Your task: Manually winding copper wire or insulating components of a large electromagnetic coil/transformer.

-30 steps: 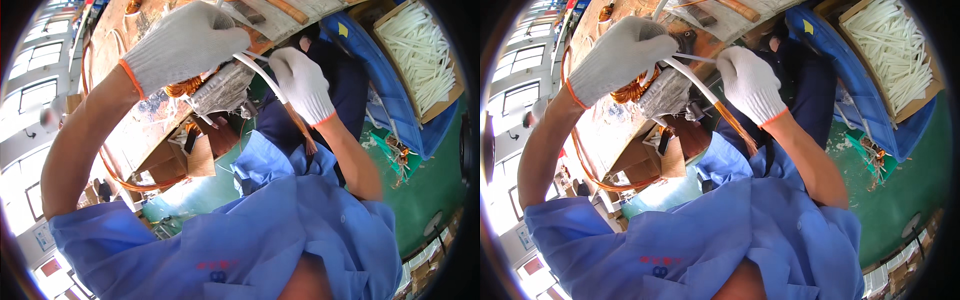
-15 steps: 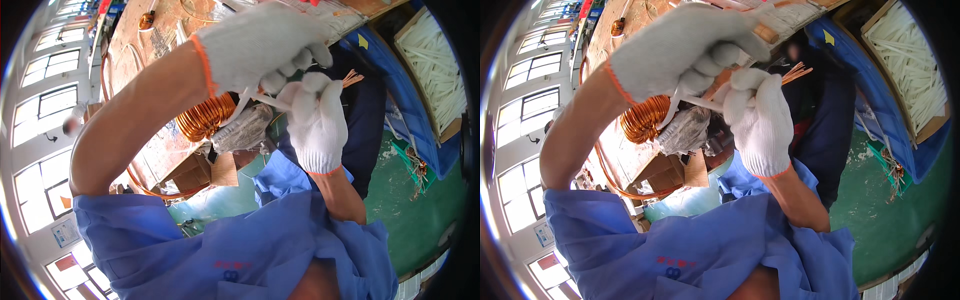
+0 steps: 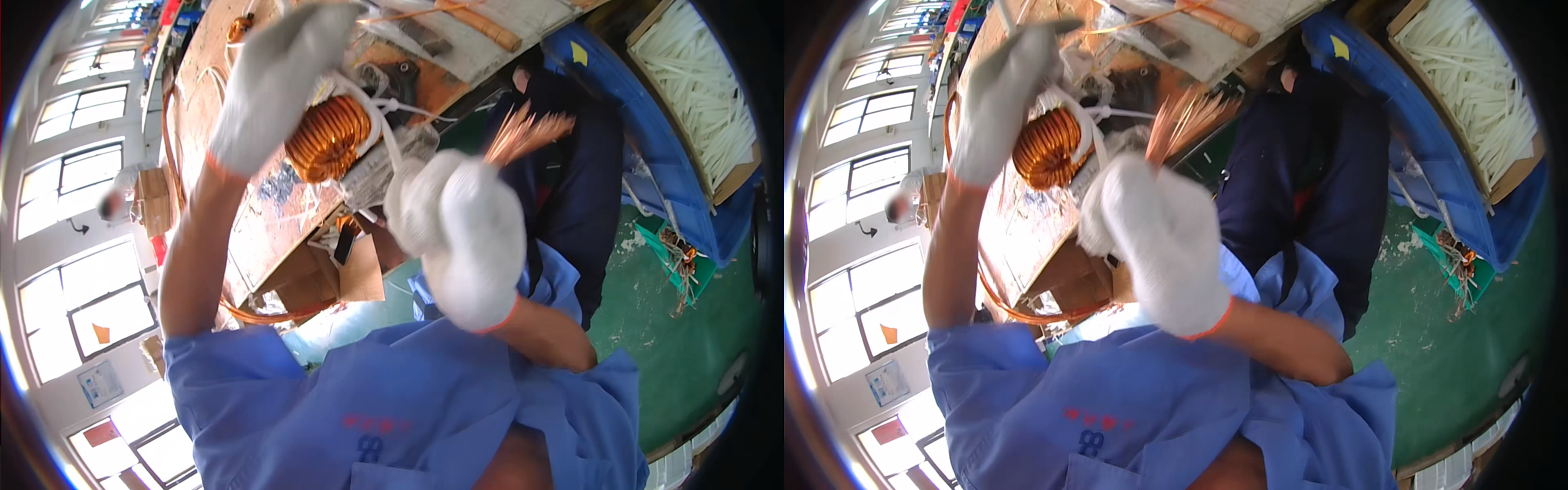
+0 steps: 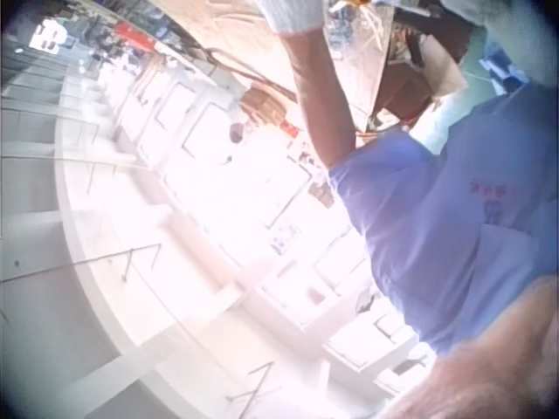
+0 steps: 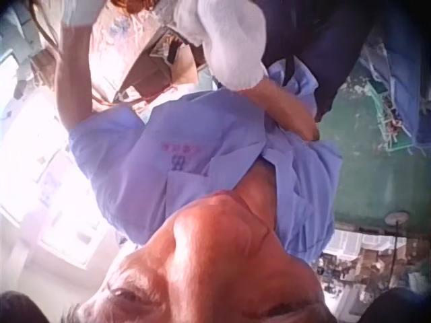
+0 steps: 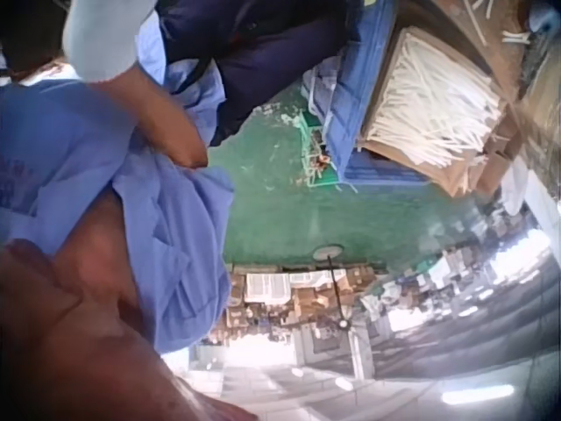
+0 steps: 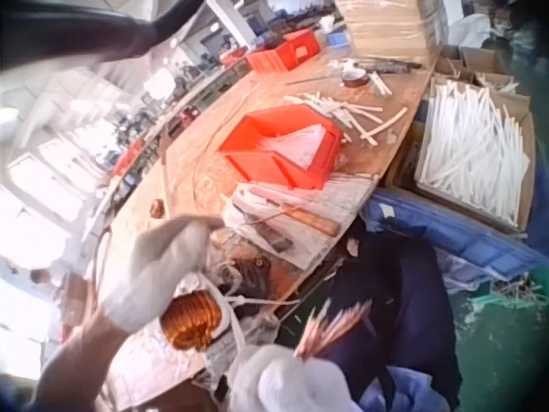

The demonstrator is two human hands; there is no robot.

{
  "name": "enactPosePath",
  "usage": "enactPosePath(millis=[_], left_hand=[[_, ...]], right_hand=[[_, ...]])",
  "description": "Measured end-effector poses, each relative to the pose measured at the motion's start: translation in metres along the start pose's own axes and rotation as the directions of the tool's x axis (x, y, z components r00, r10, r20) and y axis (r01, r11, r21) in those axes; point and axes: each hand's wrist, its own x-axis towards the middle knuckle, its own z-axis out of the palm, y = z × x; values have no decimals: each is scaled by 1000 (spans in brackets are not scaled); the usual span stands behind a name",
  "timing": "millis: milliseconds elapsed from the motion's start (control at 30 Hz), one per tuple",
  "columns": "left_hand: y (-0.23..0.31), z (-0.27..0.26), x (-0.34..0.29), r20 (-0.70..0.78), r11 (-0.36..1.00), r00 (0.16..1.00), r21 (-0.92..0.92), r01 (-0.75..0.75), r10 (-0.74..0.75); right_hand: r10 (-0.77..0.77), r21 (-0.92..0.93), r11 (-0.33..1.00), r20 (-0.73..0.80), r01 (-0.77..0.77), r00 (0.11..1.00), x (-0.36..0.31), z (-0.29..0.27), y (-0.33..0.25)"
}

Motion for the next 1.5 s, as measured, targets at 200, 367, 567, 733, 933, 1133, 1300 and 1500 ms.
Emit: enactPosePath(millis=[200, 367, 567, 733, 933, 1133, 1300, 1500], left_hand=[[14, 12, -43, 98, 884, 994, 458, -90, 50], [11, 17, -38, 72, 904, 997, 424, -54, 26], [19, 13, -38, 91, 919, 995, 395, -2, -37], [13, 12, -35, 128, 919, 991, 393, -23, -30], [21, 1, -29, 232, 917, 970, 398, -25, -74], [40, 0, -31, 310, 639, 948, 714, -286, 77], [32, 25, -26, 196, 600, 931, 719, -350, 309], [8, 32, -33, -35, 836, 939, 468, -287, 342]], right_hand=[[-85, -368, 904, 342, 216, 936, -5, -13, -3], [-184, -787, 478, 345, 390, 921, 25, -63, -15], [339, -843, 529, 110, -93, 934, 102, -69, -23], [360, -889, 442, 302, 123, 883, 132, -48, -39], [542, -435, 757, 2, -487, 841, 126, -65, -49], [646, -875, 104, -303, -474, 700, 43, -143, 12], [138, -931, -170, 302, 323, 943, 43, -165, -6], [9, -895, 327, 322, 302, 947, 20, -37, -57]])
